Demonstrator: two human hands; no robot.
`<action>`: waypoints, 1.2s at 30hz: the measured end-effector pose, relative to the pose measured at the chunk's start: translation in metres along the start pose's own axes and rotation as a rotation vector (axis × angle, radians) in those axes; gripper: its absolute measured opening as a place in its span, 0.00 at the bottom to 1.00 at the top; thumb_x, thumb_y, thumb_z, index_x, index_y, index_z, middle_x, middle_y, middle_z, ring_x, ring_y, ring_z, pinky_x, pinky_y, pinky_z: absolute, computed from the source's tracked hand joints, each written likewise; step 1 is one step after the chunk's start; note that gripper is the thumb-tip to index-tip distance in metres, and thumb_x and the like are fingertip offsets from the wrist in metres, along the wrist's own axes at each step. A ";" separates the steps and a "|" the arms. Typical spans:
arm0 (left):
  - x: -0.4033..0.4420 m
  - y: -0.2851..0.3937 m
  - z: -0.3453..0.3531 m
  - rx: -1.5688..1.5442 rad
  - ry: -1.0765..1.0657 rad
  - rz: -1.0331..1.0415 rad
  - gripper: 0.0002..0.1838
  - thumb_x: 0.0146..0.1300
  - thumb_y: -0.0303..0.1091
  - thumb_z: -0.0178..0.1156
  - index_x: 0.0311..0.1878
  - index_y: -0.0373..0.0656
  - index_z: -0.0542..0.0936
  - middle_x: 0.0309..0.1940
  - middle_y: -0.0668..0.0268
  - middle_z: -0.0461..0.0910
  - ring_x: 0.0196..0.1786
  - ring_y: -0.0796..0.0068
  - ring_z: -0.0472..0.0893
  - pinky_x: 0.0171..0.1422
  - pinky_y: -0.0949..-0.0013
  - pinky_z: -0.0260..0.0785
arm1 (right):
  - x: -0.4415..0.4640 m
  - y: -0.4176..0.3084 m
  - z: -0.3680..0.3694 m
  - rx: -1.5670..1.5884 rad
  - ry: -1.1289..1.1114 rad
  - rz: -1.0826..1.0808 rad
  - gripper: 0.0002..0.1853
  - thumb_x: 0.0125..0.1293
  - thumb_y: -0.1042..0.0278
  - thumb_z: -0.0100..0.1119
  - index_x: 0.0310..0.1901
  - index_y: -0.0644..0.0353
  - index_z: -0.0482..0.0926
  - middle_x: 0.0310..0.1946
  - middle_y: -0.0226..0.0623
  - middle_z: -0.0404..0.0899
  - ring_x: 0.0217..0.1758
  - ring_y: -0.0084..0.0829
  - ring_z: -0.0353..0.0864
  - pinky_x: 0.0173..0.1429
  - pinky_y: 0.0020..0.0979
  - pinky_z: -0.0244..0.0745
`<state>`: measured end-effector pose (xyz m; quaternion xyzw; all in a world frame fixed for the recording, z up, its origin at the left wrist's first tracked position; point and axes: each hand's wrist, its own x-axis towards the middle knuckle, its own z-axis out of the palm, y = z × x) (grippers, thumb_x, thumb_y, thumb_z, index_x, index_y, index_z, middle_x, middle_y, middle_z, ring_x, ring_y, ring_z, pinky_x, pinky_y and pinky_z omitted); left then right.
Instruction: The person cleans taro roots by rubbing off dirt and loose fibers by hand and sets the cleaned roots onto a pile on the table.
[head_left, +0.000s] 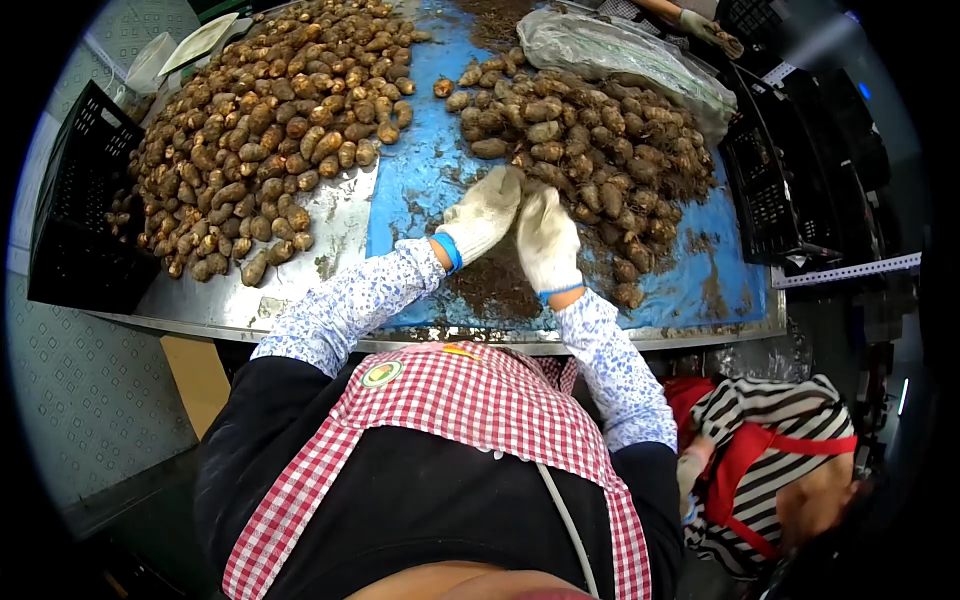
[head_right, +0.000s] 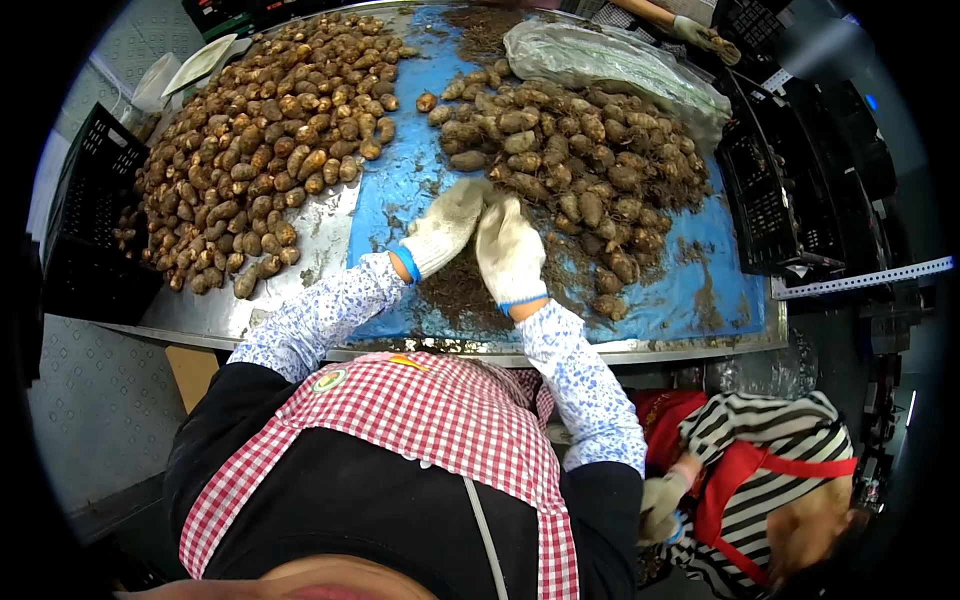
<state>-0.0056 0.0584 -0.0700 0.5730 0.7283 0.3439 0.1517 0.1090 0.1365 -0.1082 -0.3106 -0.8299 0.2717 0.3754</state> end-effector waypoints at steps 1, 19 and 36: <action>0.001 0.010 0.001 -0.309 0.068 -0.179 0.15 0.69 0.25 0.52 0.57 0.35 0.75 0.56 0.55 0.76 0.58 0.59 0.76 0.68 0.68 0.68 | 0.003 -0.005 -0.004 0.273 0.021 0.043 0.16 0.78 0.56 0.45 0.47 0.60 0.76 0.31 0.35 0.78 0.22 0.32 0.74 0.30 0.32 0.75; -0.022 0.032 -0.007 -0.883 0.153 -0.109 0.18 0.77 0.36 0.41 0.62 0.37 0.69 0.57 0.57 0.73 0.60 0.68 0.72 0.68 0.65 0.62 | 0.006 -0.040 -0.057 0.772 -0.372 0.484 0.17 0.75 0.60 0.54 0.57 0.64 0.76 0.44 0.34 0.83 0.43 0.27 0.83 0.40 0.26 0.80; -0.047 0.024 -0.017 -0.363 0.148 -0.065 0.14 0.68 0.19 0.50 0.55 0.29 0.74 0.54 0.47 0.74 0.50 0.62 0.81 0.49 0.65 0.80 | -0.013 -0.028 -0.053 -0.117 -0.206 -0.450 0.09 0.63 0.78 0.60 0.45 0.68 0.78 0.37 0.45 0.82 0.37 0.40 0.82 0.42 0.33 0.77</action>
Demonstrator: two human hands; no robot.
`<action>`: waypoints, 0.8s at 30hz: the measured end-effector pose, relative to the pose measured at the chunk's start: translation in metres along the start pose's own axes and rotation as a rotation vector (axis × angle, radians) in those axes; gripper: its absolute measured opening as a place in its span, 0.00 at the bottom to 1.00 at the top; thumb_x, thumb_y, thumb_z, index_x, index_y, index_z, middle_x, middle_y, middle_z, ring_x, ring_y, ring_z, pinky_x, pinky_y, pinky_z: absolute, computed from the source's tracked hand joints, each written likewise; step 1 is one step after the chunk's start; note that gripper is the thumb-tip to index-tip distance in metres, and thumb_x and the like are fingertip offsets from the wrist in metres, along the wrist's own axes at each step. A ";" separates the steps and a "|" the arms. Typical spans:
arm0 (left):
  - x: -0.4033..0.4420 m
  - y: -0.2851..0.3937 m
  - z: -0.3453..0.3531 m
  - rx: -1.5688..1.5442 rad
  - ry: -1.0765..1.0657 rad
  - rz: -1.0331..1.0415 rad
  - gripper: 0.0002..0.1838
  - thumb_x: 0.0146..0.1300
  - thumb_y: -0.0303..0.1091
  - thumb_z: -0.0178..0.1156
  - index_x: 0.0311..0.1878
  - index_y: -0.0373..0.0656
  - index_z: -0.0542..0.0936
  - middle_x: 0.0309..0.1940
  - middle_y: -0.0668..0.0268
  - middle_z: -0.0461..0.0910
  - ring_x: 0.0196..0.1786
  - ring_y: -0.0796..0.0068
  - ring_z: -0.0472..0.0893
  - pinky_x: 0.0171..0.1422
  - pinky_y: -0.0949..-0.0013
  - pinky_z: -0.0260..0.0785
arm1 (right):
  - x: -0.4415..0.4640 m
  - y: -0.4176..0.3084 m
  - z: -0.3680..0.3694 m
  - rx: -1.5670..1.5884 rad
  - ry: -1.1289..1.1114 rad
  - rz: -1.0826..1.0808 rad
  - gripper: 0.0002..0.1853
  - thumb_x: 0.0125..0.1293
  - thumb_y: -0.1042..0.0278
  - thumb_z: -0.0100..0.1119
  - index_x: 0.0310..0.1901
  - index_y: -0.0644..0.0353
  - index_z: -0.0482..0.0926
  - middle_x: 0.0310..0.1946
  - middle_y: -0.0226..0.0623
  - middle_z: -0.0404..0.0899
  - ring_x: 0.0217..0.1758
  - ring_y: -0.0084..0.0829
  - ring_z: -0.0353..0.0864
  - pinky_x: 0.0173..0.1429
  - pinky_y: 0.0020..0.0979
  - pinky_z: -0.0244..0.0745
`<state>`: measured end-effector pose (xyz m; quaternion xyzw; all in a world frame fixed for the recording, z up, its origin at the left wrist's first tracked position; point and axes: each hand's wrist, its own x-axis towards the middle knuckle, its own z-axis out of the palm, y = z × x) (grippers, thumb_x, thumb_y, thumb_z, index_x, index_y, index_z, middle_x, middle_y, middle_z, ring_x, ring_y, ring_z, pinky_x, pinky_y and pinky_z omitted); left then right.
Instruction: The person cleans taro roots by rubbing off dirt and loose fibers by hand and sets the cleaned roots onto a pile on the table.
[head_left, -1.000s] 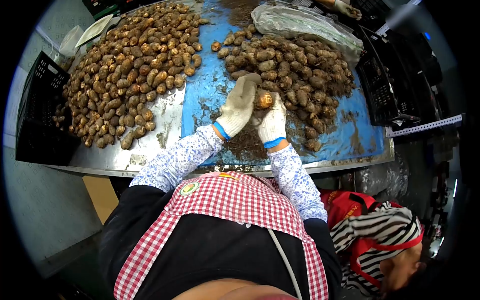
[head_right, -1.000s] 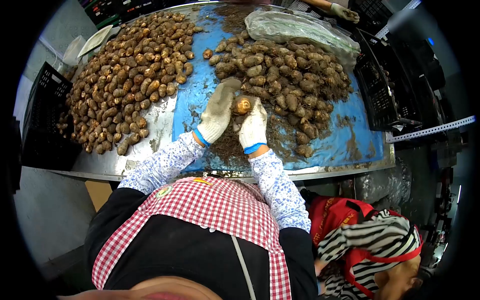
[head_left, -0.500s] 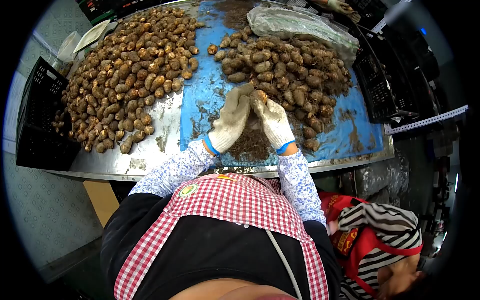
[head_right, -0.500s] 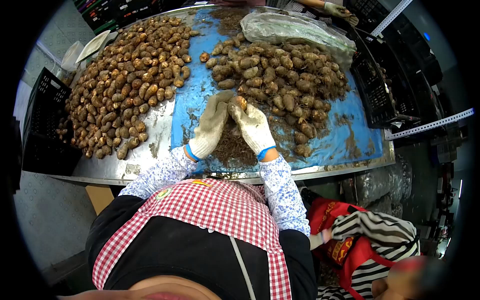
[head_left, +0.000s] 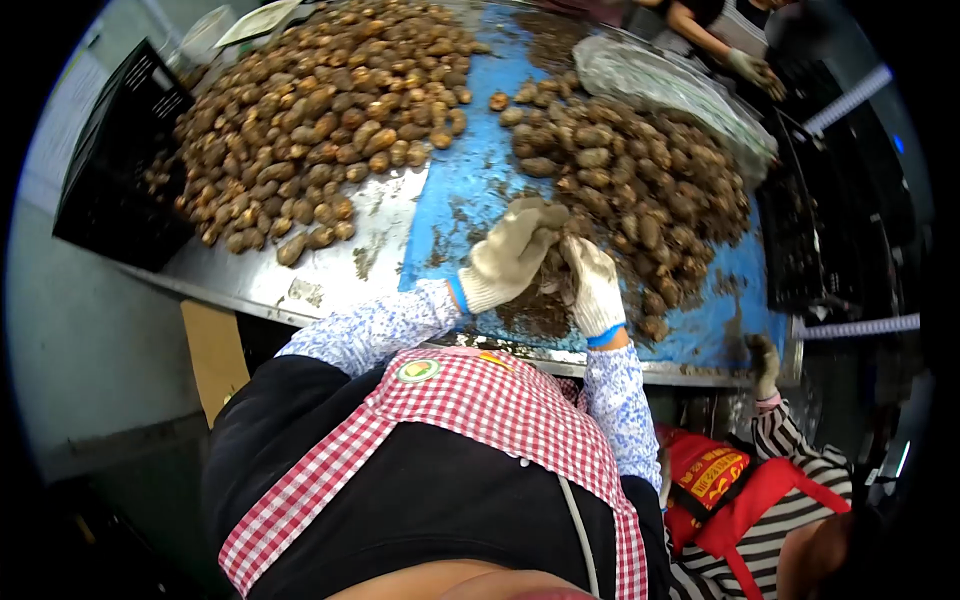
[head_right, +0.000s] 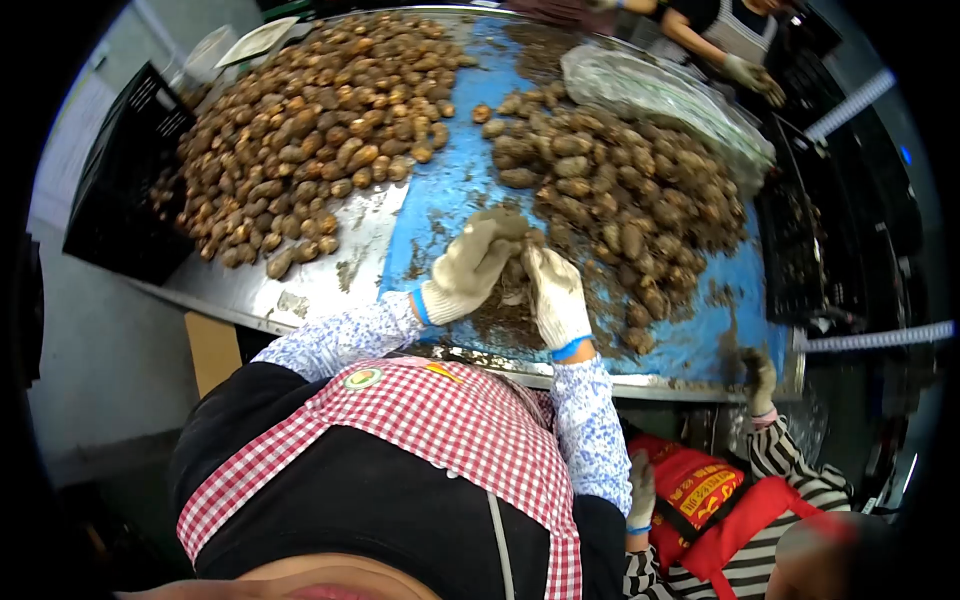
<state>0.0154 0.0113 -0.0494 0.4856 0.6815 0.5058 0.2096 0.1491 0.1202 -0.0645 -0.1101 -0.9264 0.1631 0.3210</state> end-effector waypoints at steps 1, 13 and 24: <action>0.006 -0.032 0.017 -0.256 0.141 0.173 0.14 0.71 0.19 0.46 0.58 0.29 0.71 0.56 0.48 0.74 0.54 0.63 0.79 0.56 0.65 0.77 | 0.004 -0.009 0.002 0.244 -0.060 0.281 0.05 0.64 0.76 0.60 0.39 0.67 0.78 0.33 0.46 0.80 0.36 0.44 0.81 0.40 0.37 0.75; 0.015 -0.003 -0.012 -0.835 -0.045 -0.733 0.18 0.76 0.35 0.45 0.64 0.40 0.69 0.40 0.62 0.79 0.22 0.80 0.69 0.22 0.76 0.65 | 0.007 -0.008 0.004 0.396 0.179 0.380 0.18 0.60 0.82 0.63 0.53 0.60 0.81 0.49 0.42 0.79 0.54 0.32 0.79 0.51 0.32 0.80; -0.011 0.001 0.010 0.166 0.061 0.198 0.18 0.74 0.30 0.46 0.64 0.39 0.69 0.37 0.60 0.81 0.23 0.76 0.76 0.22 0.73 0.73 | -0.008 0.022 0.023 0.660 -0.145 0.697 0.09 0.73 0.71 0.54 0.46 0.69 0.78 0.40 0.39 0.83 0.40 0.27 0.79 0.44 0.29 0.74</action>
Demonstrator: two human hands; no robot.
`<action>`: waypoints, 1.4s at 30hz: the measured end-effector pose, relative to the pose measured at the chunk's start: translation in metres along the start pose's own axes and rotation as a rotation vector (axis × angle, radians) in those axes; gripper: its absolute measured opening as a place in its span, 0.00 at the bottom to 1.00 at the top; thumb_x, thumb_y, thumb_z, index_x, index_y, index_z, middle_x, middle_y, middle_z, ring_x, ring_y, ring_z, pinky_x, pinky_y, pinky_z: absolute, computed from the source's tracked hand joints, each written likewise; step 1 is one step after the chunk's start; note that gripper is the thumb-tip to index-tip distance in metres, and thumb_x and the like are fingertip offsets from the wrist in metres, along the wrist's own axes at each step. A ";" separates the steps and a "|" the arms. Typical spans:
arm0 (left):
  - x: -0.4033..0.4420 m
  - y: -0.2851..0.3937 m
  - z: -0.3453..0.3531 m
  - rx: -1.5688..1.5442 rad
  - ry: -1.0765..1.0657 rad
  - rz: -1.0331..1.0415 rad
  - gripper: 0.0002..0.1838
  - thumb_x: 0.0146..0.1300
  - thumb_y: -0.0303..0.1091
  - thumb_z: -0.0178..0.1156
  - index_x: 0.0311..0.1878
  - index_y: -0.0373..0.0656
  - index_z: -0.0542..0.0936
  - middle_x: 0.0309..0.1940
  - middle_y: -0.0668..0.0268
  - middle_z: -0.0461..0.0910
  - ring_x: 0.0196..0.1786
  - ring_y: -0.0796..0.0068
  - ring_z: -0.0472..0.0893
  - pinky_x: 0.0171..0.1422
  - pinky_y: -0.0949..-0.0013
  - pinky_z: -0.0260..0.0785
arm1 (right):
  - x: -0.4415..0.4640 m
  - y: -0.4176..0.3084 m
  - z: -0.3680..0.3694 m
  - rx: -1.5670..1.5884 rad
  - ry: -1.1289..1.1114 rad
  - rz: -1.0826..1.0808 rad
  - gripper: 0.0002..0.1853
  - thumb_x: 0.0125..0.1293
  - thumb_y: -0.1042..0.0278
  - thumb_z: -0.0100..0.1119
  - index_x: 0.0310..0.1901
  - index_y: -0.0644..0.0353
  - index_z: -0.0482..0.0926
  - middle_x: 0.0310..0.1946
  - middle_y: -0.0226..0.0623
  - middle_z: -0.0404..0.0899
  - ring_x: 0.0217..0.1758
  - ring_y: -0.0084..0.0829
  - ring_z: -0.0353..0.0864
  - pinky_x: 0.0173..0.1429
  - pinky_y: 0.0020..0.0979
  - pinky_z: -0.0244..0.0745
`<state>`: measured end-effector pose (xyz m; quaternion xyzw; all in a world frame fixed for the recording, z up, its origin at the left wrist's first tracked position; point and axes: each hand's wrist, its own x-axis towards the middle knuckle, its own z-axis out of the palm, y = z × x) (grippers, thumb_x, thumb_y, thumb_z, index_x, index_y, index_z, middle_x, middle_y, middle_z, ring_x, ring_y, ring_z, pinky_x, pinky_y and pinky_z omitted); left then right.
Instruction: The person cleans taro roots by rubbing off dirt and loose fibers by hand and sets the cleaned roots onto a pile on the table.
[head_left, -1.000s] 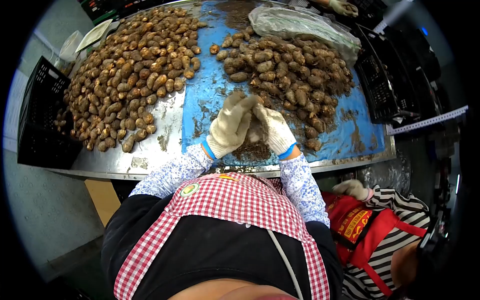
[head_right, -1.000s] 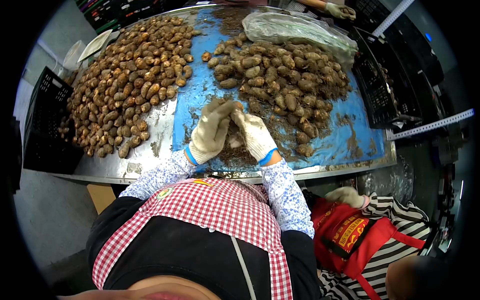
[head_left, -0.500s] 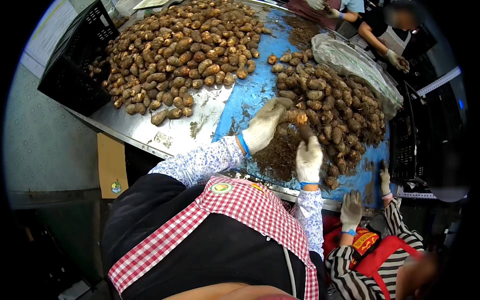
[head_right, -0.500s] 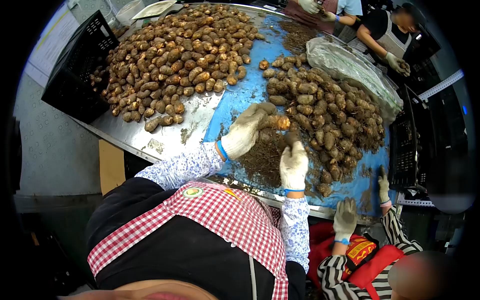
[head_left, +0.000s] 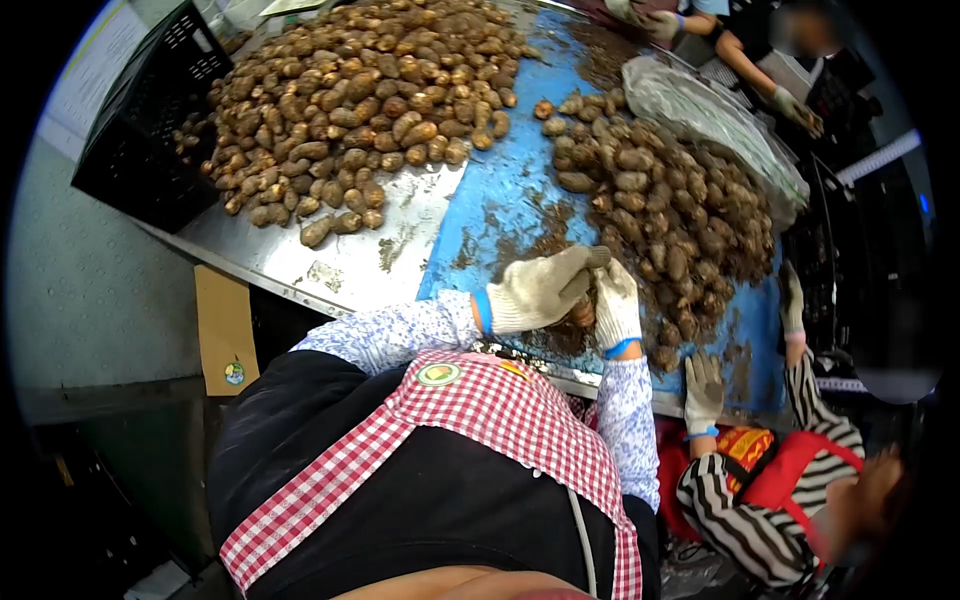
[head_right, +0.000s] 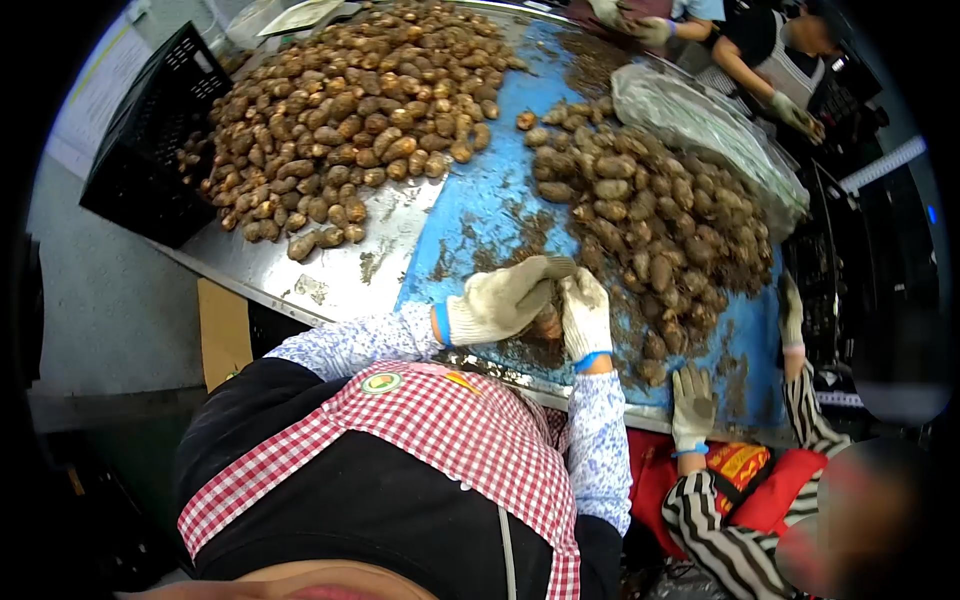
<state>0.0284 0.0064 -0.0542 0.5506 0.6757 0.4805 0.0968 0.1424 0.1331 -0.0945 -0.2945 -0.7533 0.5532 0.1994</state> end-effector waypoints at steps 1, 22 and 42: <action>0.007 0.011 -0.009 0.068 -0.141 -0.045 0.19 0.74 0.31 0.47 0.65 0.39 0.68 0.39 0.60 0.81 0.24 0.75 0.78 0.23 0.72 0.74 | -0.001 0.011 -0.002 0.079 0.016 -0.006 0.09 0.72 0.73 0.54 0.46 0.68 0.78 0.39 0.40 0.82 0.40 0.28 0.79 0.45 0.31 0.74; 0.017 -0.015 -0.041 -0.699 -0.210 -0.290 0.22 0.73 0.32 0.51 0.67 0.37 0.66 0.59 0.58 0.72 0.58 0.70 0.74 0.66 0.67 0.67 | -0.025 -0.071 -0.002 -0.166 0.166 -0.279 0.15 0.65 0.75 0.60 0.53 0.65 0.79 0.43 0.46 0.82 0.44 0.35 0.83 0.49 0.31 0.79; 0.015 0.015 -0.053 -0.675 -0.162 -0.343 0.13 0.71 0.31 0.51 0.53 0.34 0.74 0.48 0.57 0.78 0.42 0.77 0.77 0.43 0.73 0.74 | -0.023 -0.029 -0.013 0.459 0.021 -0.072 0.30 0.73 0.39 0.50 0.53 0.64 0.77 0.31 0.36 0.83 0.25 0.25 0.81 0.28 0.23 0.78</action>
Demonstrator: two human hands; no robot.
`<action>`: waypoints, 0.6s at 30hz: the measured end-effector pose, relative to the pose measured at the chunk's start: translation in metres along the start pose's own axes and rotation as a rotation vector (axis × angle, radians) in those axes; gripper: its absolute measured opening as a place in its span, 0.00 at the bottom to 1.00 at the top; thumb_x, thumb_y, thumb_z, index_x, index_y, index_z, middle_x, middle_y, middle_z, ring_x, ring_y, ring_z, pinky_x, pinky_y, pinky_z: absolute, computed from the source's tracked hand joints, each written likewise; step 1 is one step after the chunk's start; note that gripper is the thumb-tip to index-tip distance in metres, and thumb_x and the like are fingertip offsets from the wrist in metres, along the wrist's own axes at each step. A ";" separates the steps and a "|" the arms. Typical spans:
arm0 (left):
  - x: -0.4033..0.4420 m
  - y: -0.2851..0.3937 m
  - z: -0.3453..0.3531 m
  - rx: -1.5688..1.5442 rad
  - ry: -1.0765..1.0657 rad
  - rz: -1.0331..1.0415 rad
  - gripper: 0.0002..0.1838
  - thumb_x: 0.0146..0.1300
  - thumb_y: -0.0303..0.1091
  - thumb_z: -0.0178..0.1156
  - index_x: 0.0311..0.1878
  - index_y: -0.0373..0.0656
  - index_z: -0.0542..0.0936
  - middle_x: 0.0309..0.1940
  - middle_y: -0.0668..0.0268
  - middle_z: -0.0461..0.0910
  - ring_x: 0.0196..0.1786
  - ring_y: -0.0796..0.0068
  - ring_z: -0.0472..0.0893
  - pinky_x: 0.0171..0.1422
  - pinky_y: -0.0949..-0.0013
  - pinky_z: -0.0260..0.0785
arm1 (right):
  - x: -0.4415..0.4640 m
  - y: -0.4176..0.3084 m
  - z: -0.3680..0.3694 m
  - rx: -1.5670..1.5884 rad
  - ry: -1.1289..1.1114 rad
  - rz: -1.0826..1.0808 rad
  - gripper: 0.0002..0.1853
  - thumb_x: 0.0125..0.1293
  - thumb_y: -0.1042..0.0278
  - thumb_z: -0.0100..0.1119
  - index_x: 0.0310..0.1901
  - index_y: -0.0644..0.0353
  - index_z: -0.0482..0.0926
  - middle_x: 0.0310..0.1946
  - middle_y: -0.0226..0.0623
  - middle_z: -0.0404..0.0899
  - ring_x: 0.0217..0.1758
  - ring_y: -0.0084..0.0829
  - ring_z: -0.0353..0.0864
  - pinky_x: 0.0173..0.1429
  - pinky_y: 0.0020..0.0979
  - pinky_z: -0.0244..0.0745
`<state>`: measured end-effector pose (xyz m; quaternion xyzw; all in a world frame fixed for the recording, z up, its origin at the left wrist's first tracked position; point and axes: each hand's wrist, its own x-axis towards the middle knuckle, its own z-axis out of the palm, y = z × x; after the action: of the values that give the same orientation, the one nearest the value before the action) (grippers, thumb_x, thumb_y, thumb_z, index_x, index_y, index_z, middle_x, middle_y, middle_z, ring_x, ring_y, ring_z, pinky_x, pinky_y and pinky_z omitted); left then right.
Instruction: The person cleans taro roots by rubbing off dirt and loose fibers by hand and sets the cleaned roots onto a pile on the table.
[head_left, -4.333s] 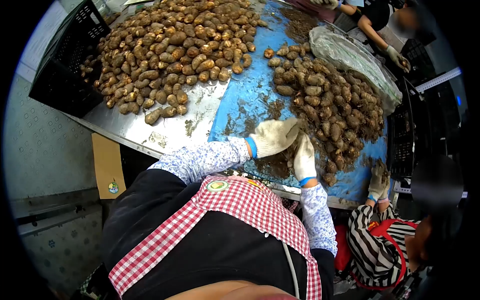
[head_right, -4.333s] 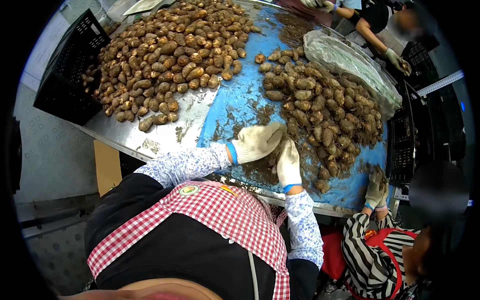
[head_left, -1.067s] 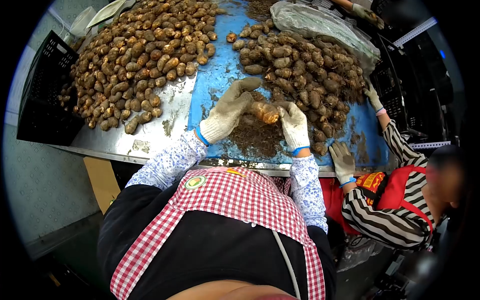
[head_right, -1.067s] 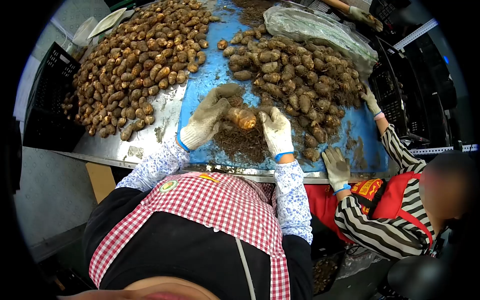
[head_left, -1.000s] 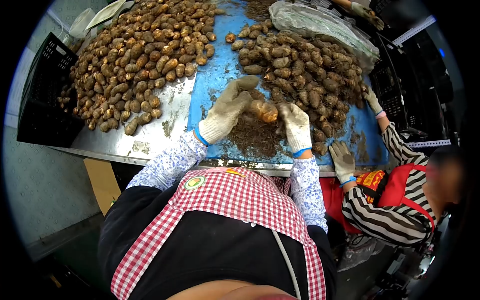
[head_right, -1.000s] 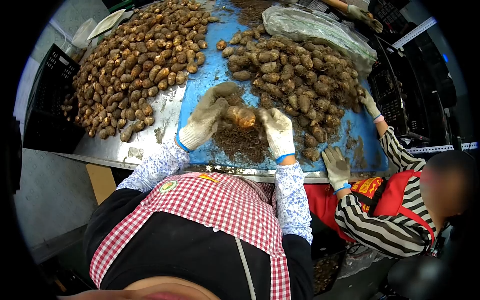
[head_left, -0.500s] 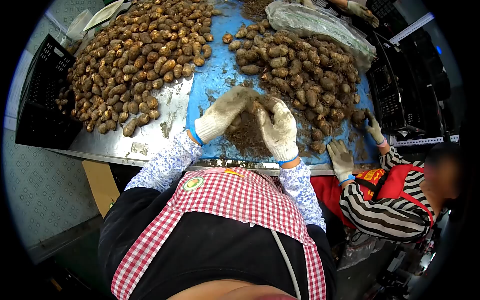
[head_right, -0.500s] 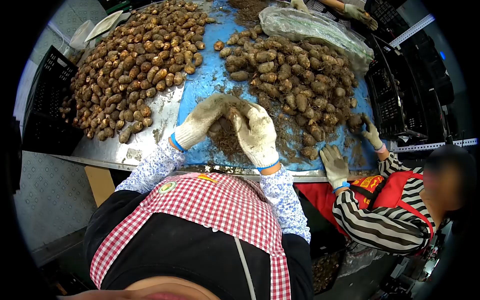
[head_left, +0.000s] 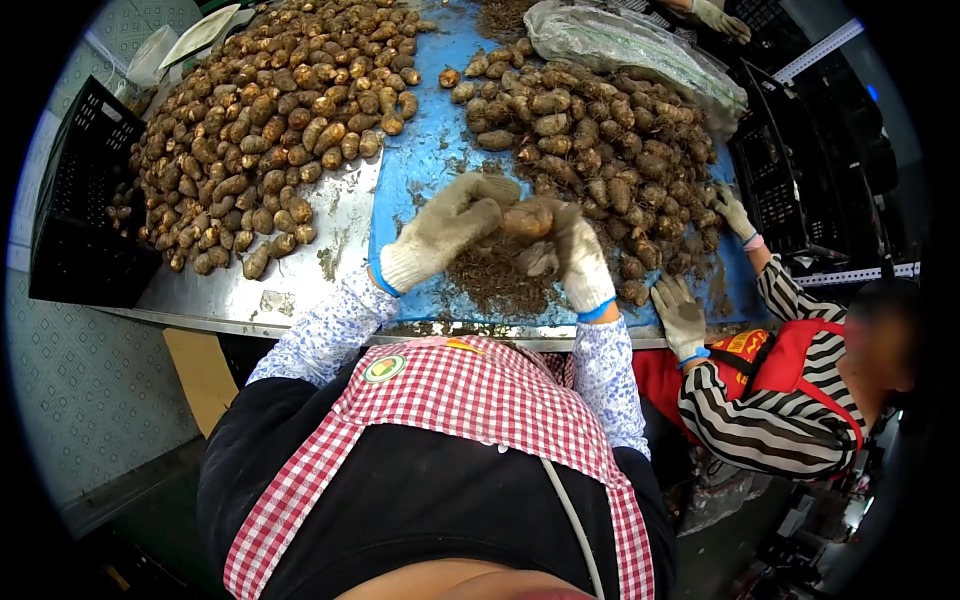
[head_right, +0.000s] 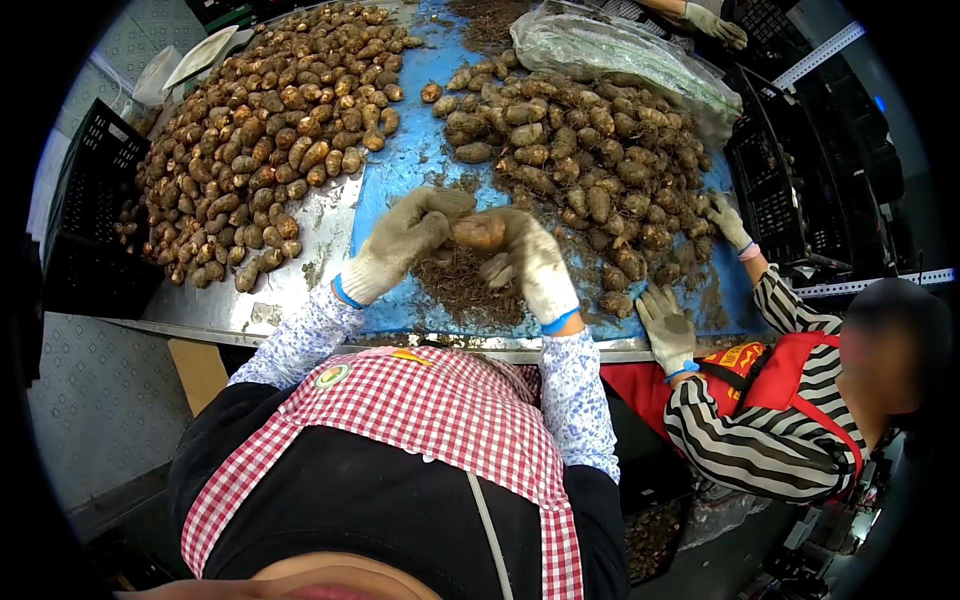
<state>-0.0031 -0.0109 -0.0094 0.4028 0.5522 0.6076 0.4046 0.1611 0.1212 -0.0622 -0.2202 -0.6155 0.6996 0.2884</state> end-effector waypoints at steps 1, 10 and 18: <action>0.003 -0.012 0.000 0.107 -0.001 0.074 0.12 0.71 0.31 0.51 0.52 0.34 0.75 0.47 0.57 0.78 0.41 0.77 0.77 0.43 0.74 0.73 | -0.006 -0.004 0.006 -0.105 -0.020 -0.104 0.32 0.73 0.39 0.49 0.57 0.64 0.75 0.35 0.39 0.84 0.30 0.25 0.84 0.32 0.22 0.80; 0.043 -0.037 -0.010 -0.368 0.238 -0.292 0.17 0.74 0.37 0.50 0.56 0.34 0.75 0.44 0.57 0.80 0.40 0.67 0.82 0.49 0.65 0.79 | -0.017 -0.018 0.029 -0.152 -0.036 -0.047 0.22 0.74 0.55 0.53 0.62 0.60 0.71 0.47 0.42 0.80 0.29 0.24 0.82 0.30 0.21 0.80; 0.023 -0.019 -0.005 -0.370 -0.028 -0.270 0.20 0.74 0.37 0.51 0.63 0.34 0.69 0.37 0.59 0.80 0.36 0.72 0.82 0.36 0.70 0.80 | -0.024 -0.012 0.011 0.132 0.047 0.066 0.31 0.75 0.41 0.45 0.63 0.64 0.69 0.47 0.42 0.82 0.33 0.23 0.83 0.33 0.23 0.80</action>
<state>-0.0145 0.0099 -0.0272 0.2527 0.4747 0.6333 0.5566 0.1732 0.0976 -0.0501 -0.2373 -0.5537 0.7422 0.2936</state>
